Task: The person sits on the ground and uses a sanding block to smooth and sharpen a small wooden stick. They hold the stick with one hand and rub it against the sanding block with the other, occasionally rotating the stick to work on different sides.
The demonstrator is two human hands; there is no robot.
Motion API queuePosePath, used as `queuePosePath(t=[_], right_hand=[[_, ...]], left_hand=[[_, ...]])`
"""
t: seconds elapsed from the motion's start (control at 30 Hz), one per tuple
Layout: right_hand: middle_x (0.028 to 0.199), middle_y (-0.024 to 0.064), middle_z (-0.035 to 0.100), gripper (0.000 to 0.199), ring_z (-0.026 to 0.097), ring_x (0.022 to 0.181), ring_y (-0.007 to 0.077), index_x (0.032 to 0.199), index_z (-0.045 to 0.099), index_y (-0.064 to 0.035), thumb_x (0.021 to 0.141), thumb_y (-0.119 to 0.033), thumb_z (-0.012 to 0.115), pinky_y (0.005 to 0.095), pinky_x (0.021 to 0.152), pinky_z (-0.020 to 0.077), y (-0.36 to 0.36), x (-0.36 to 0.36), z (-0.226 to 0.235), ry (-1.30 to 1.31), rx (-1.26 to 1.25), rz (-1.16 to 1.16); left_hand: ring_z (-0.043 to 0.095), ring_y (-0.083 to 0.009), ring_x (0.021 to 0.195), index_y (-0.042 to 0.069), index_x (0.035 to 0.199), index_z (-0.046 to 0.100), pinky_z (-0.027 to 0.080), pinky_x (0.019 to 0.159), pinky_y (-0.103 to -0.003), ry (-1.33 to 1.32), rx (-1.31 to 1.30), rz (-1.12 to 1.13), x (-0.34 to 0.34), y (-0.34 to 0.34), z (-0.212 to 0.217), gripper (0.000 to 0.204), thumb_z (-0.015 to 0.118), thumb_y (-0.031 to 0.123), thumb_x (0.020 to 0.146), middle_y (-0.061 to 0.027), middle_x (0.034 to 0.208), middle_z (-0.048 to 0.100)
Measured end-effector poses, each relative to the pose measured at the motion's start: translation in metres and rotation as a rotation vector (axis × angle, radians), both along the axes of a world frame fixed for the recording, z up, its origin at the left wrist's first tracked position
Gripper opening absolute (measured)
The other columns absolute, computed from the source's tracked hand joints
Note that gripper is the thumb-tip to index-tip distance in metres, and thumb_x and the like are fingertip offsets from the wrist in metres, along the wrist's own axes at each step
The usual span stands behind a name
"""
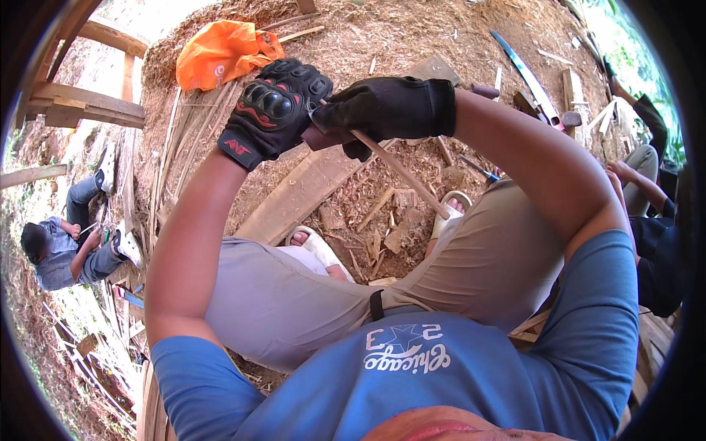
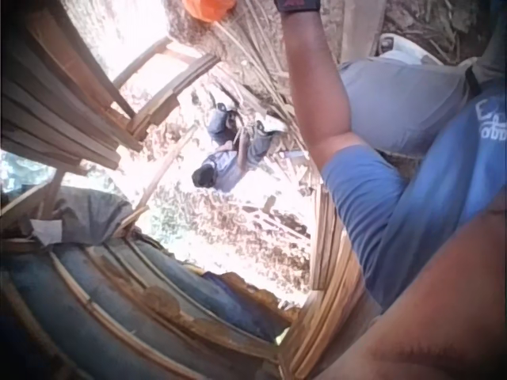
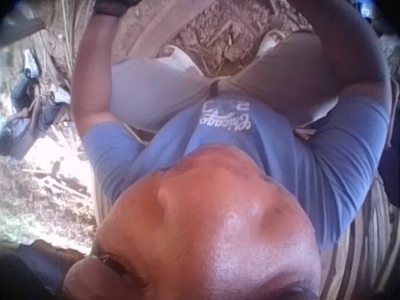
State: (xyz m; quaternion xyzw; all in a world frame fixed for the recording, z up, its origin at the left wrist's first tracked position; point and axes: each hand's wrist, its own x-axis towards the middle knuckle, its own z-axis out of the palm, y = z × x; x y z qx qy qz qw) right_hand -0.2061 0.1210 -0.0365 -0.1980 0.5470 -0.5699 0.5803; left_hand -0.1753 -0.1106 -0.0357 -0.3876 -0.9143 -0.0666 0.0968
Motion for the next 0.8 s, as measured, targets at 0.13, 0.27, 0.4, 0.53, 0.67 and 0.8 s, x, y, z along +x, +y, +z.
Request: queuePosePath(t=[0.13,0.27,0.4,0.53,0.67,0.8], right_hand=[[0.132,0.0056,0.074,0.051,0.064,0.079,0.0107,0.134,0.069,-0.0018,0.108,-0.044,0.059,0.0285,0.077,0.0562,0.006,0.005,0.014,0.008,0.022,0.069],[0.122,0.0061,0.077,0.052,0.066,0.077,0.0117,0.131,0.071,-0.0003,0.11,-0.045,0.055,0.0307,0.074,0.058,0.019,-0.003,0.033,0.158,0.083,0.122],[0.097,0.0034,0.073,0.051,0.066,0.082,0.0129,0.136,0.066,0.0044,0.114,-0.038,0.05,0.031,0.078,0.0585,0.033,-0.031,0.046,0.292,0.171,0.124],[0.092,-0.0021,0.067,0.059,0.065,0.083,0.0125,0.141,0.062,0.0053,0.113,-0.045,0.048,0.0306,0.079,0.0579,0.073,-0.074,0.007,0.594,-0.048,-0.174],[0.119,0.0082,0.063,0.06,0.067,0.098,0.0172,0.141,0.058,0.0019,0.105,-0.046,0.058,0.0355,0.089,0.0617,0.073,-0.073,0.013,0.372,-0.088,-0.744],[0.114,0.0093,0.063,0.06,0.066,0.094,0.0153,0.136,0.062,0.0014,0.107,-0.051,0.053,0.0305,0.087,0.0595,0.06,-0.06,0.032,0.579,-0.104,-0.893]], left_hand=[[0.068,-0.0351,0.095,0.011,0.098,0.069,0.055,0.086,-0.048,-0.067,-0.01,0.03,0.008,-0.003,0.0,0.026,0.075,0.033,0.086,-0.0129,0.097,0.069],[0.069,-0.0354,0.088,0.01,0.094,0.069,0.055,0.079,-0.048,-0.11,-0.015,0.141,0.016,-0.015,0.01,0.026,0.073,0.035,0.091,-0.0142,0.088,0.069],[0.068,-0.0365,0.08,0.01,0.092,0.067,0.054,0.071,-0.048,-0.085,0.023,0.228,0.025,-0.042,0.018,0.031,0.071,0.04,0.099,-0.0145,0.084,0.069],[0.071,-0.0343,0.08,0.011,0.099,0.071,0.056,0.07,-0.046,-0.118,0.128,0.3,0.026,-0.043,0.019,0.023,0.068,0.034,0.102,-0.0128,0.085,0.072],[0.073,-0.0307,0.084,0.01,0.114,0.072,0.057,0.072,-0.043,-0.182,0.286,0.358,0.035,-0.041,0.021,0.019,0.062,0.025,0.107,-0.0129,0.093,0.074],[0.074,-0.0309,0.086,0.004,0.122,0.066,0.057,0.074,-0.042,-0.296,0.7,0.423,0.042,-0.017,0.036,0.024,0.059,0.023,0.11,-0.0158,0.097,0.074]])
